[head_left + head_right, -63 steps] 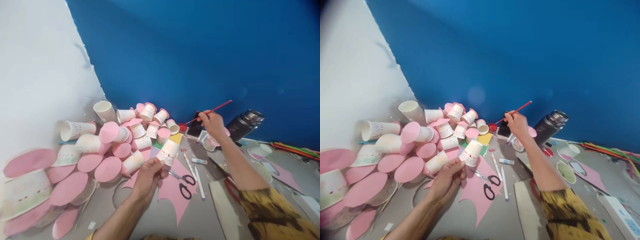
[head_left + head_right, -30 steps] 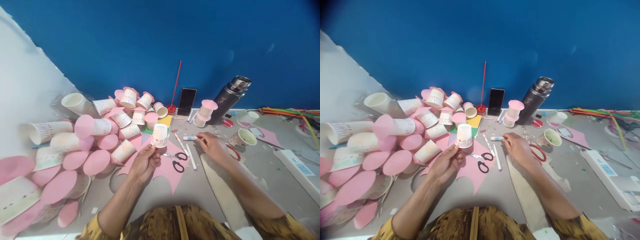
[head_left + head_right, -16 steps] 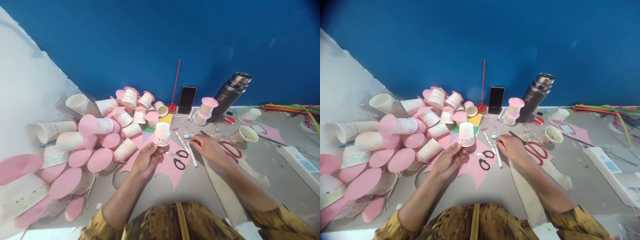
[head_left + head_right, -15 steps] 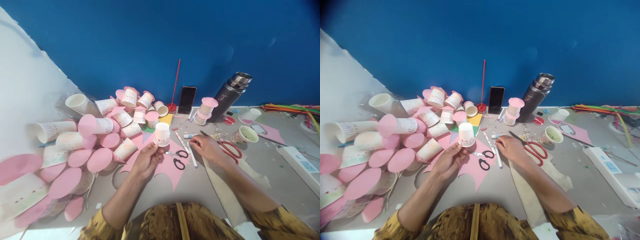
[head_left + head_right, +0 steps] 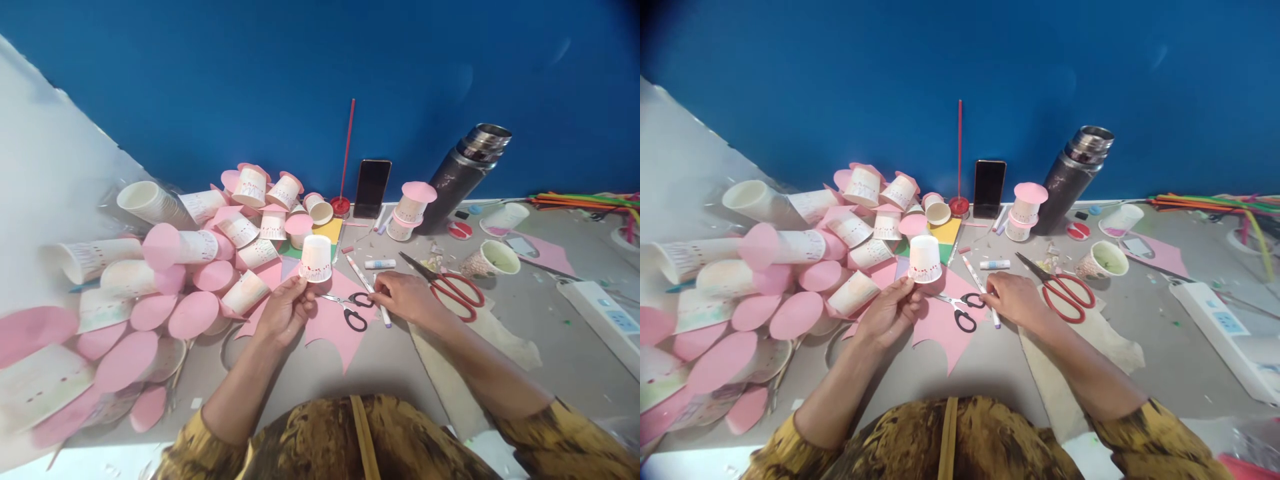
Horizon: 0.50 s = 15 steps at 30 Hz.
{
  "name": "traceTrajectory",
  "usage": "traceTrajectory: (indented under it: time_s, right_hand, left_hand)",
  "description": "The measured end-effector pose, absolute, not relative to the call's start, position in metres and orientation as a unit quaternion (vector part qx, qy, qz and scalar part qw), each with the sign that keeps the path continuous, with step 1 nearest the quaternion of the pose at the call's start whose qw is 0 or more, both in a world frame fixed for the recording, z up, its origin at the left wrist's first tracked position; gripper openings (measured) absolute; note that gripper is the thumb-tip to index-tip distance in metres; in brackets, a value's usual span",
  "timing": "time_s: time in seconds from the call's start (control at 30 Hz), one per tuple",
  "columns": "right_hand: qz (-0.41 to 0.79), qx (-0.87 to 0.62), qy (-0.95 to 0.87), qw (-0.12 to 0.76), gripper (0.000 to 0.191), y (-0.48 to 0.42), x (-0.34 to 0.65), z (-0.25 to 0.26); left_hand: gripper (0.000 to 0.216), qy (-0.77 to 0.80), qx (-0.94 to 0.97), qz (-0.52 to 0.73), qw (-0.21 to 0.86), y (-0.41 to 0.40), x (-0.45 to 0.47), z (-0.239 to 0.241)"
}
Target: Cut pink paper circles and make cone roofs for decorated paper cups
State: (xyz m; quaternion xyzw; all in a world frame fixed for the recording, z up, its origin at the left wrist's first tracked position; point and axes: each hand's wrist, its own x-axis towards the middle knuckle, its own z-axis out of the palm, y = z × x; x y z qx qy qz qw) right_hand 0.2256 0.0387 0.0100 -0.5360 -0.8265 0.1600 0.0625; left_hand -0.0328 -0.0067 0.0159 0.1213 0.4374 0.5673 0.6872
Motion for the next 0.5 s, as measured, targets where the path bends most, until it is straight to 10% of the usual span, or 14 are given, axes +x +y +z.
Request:
traceTrajectory:
  time_s: [0.5]
  right_hand:
    - [0.100, -0.594, -0.772, 0.203, 0.016, 0.054, 0.246, 0.000]
  left_hand:
    - [0.032, 0.430, 0.139, 0.548, 0.704, -0.009, -0.032, 0.012]
